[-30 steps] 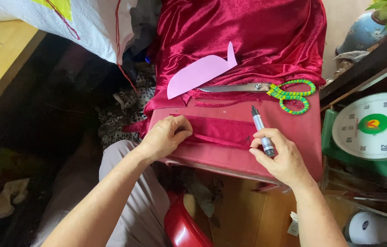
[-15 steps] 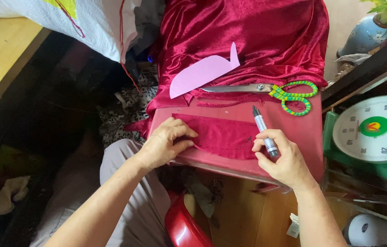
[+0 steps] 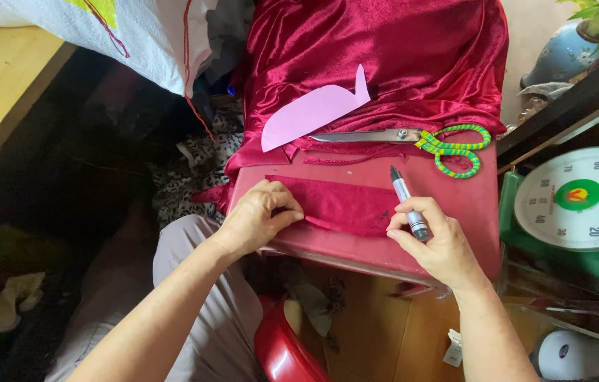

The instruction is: The person places a pink paper pattern on a piece of red fabric and uses a marker to trace its outline. They then remove the pattern and continue to mark additional lines on the fabric.

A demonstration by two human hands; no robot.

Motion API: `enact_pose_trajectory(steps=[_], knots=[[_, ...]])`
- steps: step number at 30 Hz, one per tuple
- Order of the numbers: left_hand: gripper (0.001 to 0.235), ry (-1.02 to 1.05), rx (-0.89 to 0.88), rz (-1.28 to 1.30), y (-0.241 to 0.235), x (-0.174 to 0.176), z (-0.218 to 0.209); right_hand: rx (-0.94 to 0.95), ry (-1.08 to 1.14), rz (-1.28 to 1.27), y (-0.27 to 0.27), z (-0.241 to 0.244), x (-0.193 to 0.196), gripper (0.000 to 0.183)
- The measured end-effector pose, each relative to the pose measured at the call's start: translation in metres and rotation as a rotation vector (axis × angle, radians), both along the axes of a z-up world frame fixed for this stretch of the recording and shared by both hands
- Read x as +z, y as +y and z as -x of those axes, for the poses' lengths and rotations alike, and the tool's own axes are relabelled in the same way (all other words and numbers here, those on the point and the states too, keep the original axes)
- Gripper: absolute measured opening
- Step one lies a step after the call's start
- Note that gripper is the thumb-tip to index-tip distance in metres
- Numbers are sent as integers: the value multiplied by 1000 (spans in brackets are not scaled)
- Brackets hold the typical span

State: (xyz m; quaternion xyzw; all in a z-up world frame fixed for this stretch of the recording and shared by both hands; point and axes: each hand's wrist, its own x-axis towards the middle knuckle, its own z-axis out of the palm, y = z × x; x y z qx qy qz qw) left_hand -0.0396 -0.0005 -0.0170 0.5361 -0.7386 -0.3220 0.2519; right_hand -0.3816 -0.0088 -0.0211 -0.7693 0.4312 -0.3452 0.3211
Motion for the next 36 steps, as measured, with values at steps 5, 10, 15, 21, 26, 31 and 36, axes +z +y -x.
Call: enact_pose_trajectory(steps=[5, 10, 15, 21, 26, 31, 36], knots=[[11, 9, 62, -88, -2, 8, 3, -24, 24, -19, 0, -1, 3, 38], [11, 14, 53, -139, -3, 7, 2, -9, 73, 27, 3, -8, 13, 49], [18, -119, -85, -47, 6, 22, 1, -81, 100, 64, 2, 6, 4, 41], [9, -294, -129, 310, 10, 14, 43, -278, 82, 155, -5, 19, -5, 42], [5, -179, -234, 349, -17, 5, 88, -339, 123, 206, -3, 16, -6, 43], [13, -140, -65, 55, -53, -6, 118, -369, 106, 196, -3, 17, -9, 42], [24, -284, 56, 0, -80, -17, 121, -404, 76, 176, -2, 17, -9, 42]])
